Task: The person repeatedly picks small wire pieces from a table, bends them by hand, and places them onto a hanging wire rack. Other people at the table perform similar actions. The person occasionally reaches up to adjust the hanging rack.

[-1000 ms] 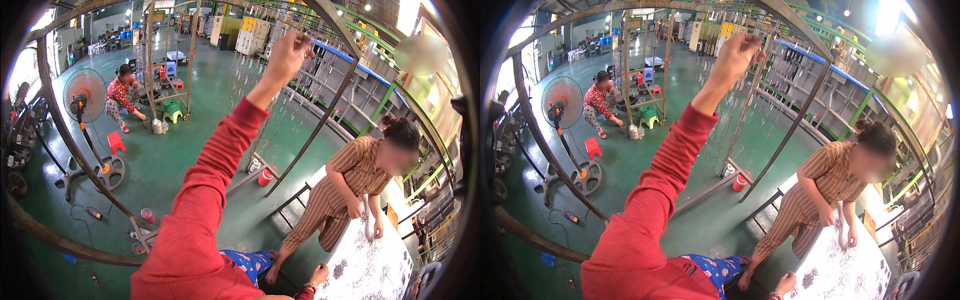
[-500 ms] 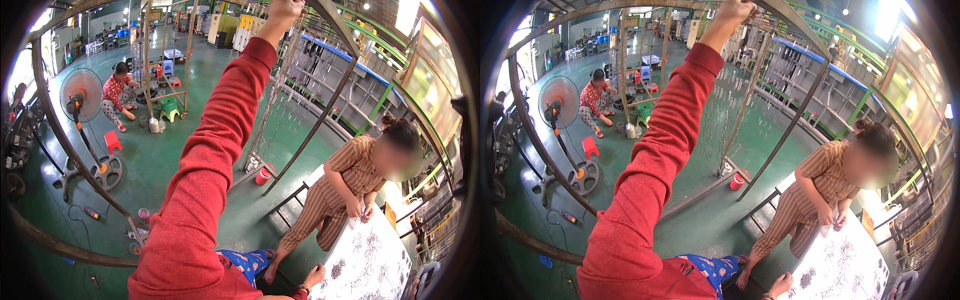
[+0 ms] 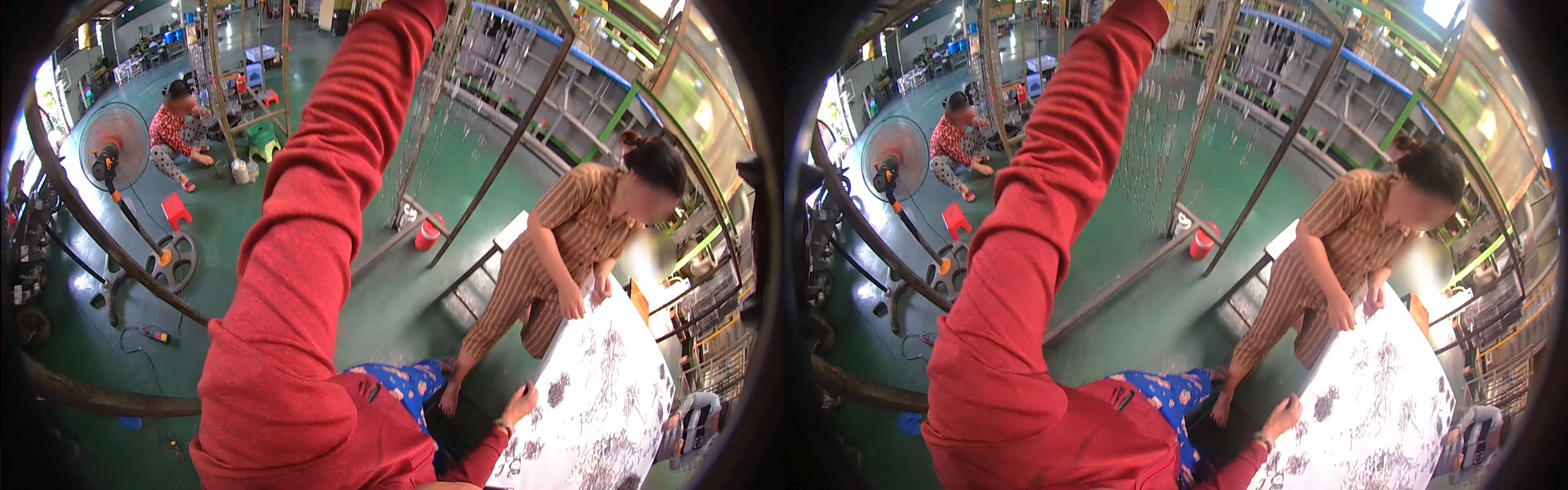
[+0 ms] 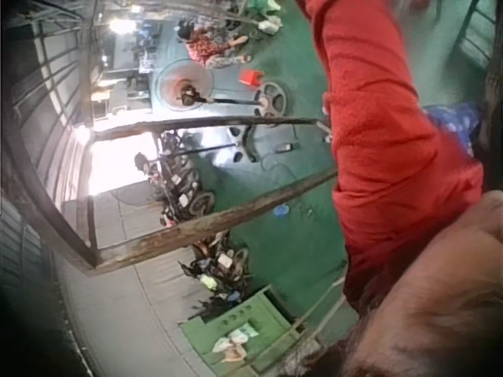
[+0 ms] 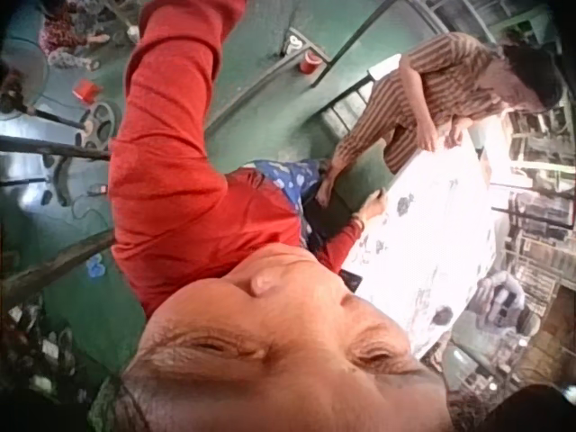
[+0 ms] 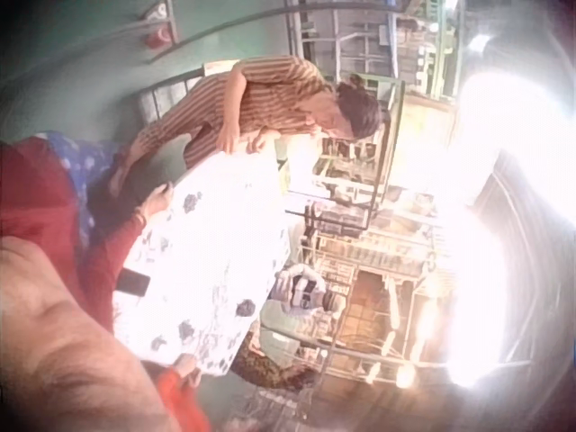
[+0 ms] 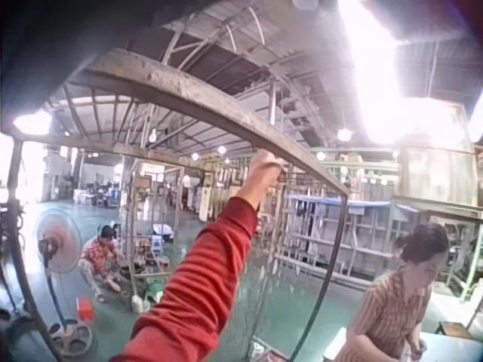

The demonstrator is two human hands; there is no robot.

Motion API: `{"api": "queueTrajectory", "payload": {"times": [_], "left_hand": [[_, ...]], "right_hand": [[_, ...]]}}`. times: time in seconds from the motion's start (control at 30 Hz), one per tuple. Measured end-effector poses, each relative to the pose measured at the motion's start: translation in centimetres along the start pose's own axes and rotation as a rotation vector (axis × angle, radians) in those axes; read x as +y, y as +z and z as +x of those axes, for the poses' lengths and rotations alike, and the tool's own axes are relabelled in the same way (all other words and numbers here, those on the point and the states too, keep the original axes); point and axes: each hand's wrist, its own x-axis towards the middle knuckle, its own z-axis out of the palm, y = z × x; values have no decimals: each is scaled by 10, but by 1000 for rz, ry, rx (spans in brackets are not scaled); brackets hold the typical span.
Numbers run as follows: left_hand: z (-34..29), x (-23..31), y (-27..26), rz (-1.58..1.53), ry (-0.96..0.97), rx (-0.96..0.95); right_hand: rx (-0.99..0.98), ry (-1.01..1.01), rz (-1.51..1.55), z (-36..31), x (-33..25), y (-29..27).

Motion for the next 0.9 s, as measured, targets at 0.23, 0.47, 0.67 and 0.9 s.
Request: {"api": "queueTrajectory", "payload": {"times": [0.23,0.47,0.67,0.9], "left_hand": [[-4,7,-17,192,219,-67],[-48,45,-62,-75,-60,-39],[-200,35,-131,4,-5,-225],[-452,-17,-148,88,-717,-625]], "right_hand": [[-2,29,-9,2,-7,-3],[2,22,44,2,-6,-3],[43,51,108,-1,-3,0],[-30,269,299,13,-51,-19]]}}
